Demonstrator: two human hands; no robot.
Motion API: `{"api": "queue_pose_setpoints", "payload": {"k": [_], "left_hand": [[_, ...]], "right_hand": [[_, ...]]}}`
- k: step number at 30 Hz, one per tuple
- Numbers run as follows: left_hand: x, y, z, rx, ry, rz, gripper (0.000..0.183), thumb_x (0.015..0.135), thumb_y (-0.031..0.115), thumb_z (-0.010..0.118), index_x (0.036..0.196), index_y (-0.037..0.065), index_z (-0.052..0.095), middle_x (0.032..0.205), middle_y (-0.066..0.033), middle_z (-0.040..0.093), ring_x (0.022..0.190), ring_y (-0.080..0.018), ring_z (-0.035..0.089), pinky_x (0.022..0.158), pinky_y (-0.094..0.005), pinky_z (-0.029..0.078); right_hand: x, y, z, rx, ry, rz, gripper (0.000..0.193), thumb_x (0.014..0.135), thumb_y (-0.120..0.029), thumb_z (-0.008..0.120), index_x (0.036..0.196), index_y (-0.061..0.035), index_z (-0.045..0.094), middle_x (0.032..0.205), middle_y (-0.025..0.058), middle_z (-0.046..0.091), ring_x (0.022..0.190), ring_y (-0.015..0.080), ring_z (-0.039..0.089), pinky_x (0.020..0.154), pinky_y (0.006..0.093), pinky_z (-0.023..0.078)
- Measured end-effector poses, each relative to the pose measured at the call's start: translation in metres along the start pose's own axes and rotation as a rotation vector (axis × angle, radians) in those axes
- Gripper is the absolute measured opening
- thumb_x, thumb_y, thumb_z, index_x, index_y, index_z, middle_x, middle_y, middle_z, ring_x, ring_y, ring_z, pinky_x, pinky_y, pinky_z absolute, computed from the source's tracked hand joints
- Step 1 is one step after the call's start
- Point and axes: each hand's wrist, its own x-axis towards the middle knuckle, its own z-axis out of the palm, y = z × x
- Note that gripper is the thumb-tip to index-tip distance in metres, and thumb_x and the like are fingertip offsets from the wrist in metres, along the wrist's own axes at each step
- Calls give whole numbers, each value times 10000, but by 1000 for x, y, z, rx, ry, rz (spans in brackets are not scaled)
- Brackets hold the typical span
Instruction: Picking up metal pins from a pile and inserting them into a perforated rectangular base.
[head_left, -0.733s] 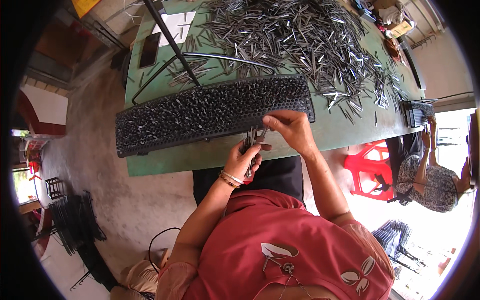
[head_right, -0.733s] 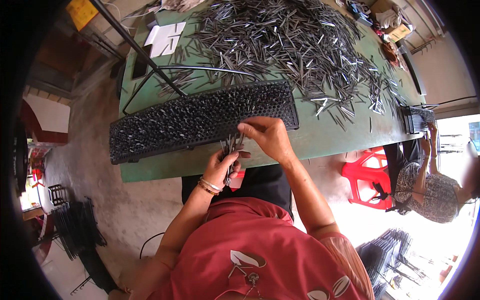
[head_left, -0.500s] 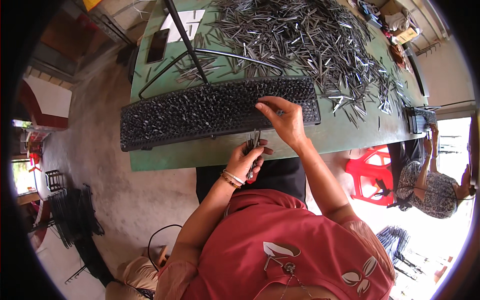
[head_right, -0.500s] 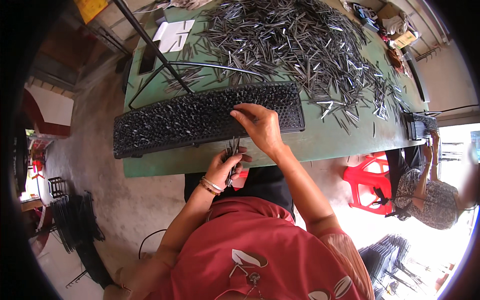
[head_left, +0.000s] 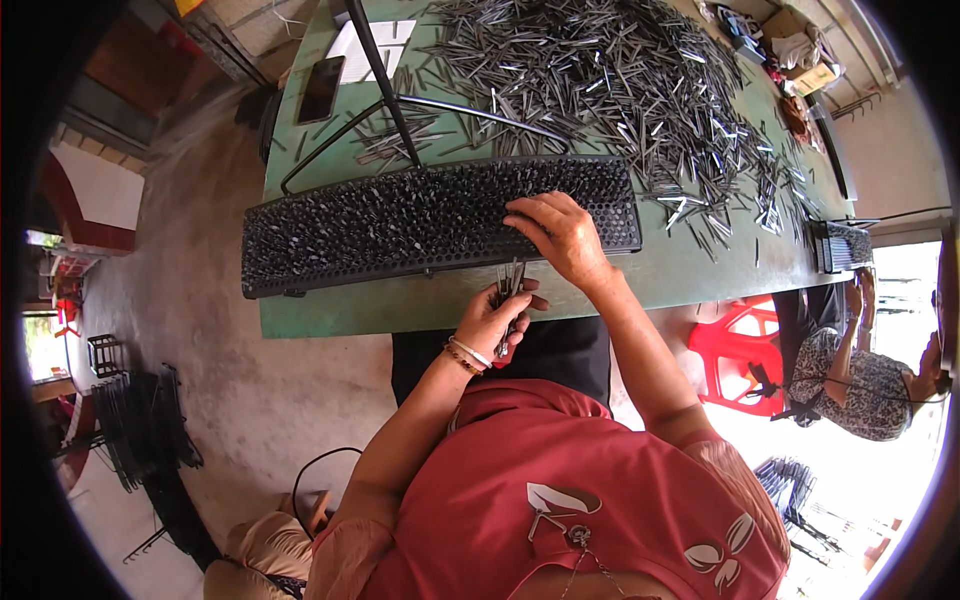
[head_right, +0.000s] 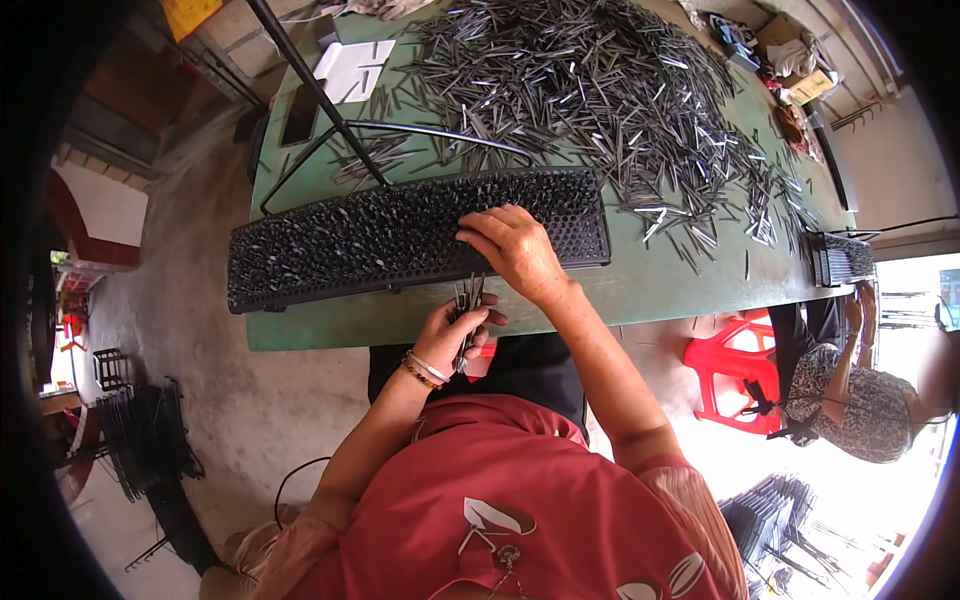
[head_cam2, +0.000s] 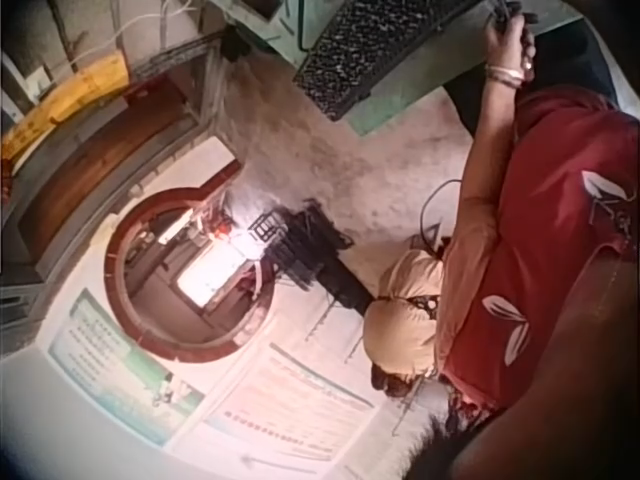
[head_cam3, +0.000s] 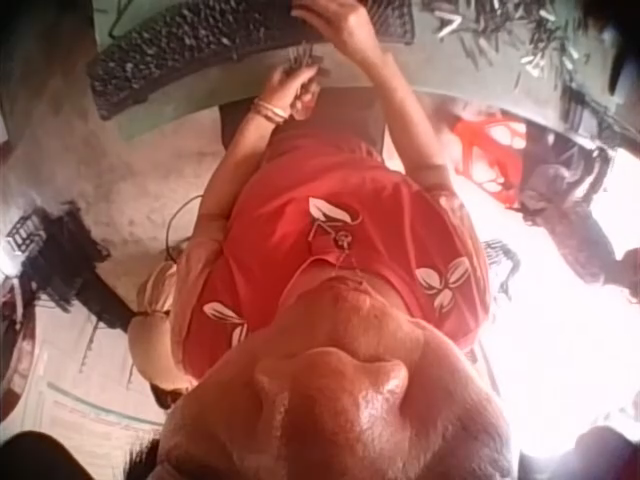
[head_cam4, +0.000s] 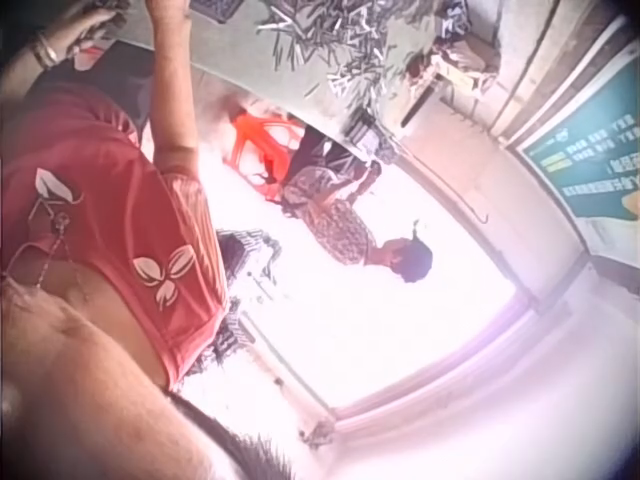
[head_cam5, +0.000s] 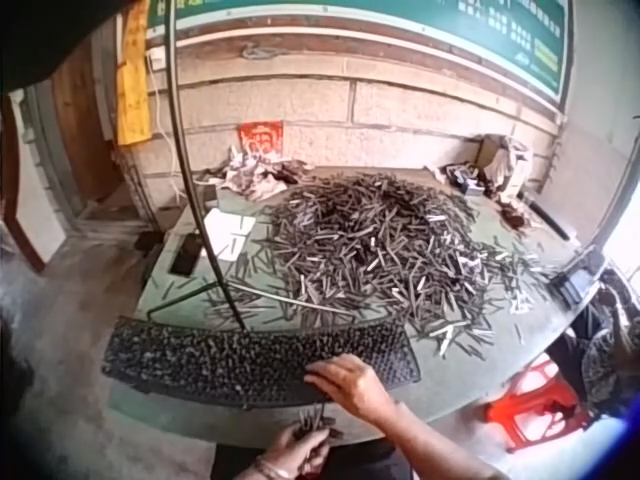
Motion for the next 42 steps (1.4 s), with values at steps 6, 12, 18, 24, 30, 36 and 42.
{"api": "queue_pose_setpoints", "payload": {"k": [6,12,18,24,30,36,42], "left_hand": [[0,0,1,-37,6,-15,281,914,169,538,1147,12,538,919,-105,654,557,-37,458,427,-182,334],[0,0,-2,-39,10,-15,279,912,171,534,1141,13,557,910,-104,658,551,-36,454,418,-180,332],[-3,2,0,-26,24,-25,286,909,169,538,1146,11,558,888,-86,652,560,-30,460,414,-174,327],[-3,1,-2,-26,23,-27,294,907,166,541,1158,13,552,882,-79,646,566,-30,462,417,-170,329],[-3,0,-2,-37,8,-23,299,910,166,539,1165,10,544,886,-86,644,561,-32,458,421,-172,331],[-6,3,1,17,-19,32,292,905,143,558,1159,1,540,878,-81,639,548,-26,438,426,-172,329],[-6,4,3,22,-35,44,288,900,136,566,1150,-5,540,867,-79,635,544,-24,434,426,-168,328]], "right_hand": [[-6,0,5,44,13,35,180,764,-85,700,932,-40,651,828,100,643,750,289,611,669,365,503],[-3,-1,1,38,-26,52,176,771,-88,694,935,-40,651,843,103,643,774,289,613,691,367,506],[-4,-1,1,64,-33,47,166,789,-96,680,943,-41,654,866,106,650,804,293,613,708,369,506],[-8,0,4,87,-86,68,180,797,-102,676,966,-44,656,892,108,650,847,293,617,742,374,508],[-13,3,5,57,-80,93,187,789,-105,687,970,-60,673,966,110,637,873,300,611,762,375,505],[-14,2,5,63,-91,60,176,778,-81,686,953,-60,679,949,104,633,885,290,601,796,379,490],[-14,-1,2,-89,-44,-3,148,768,-78,683,913,-47,675,914,81,625,817,263,589,714,368,454]]}}
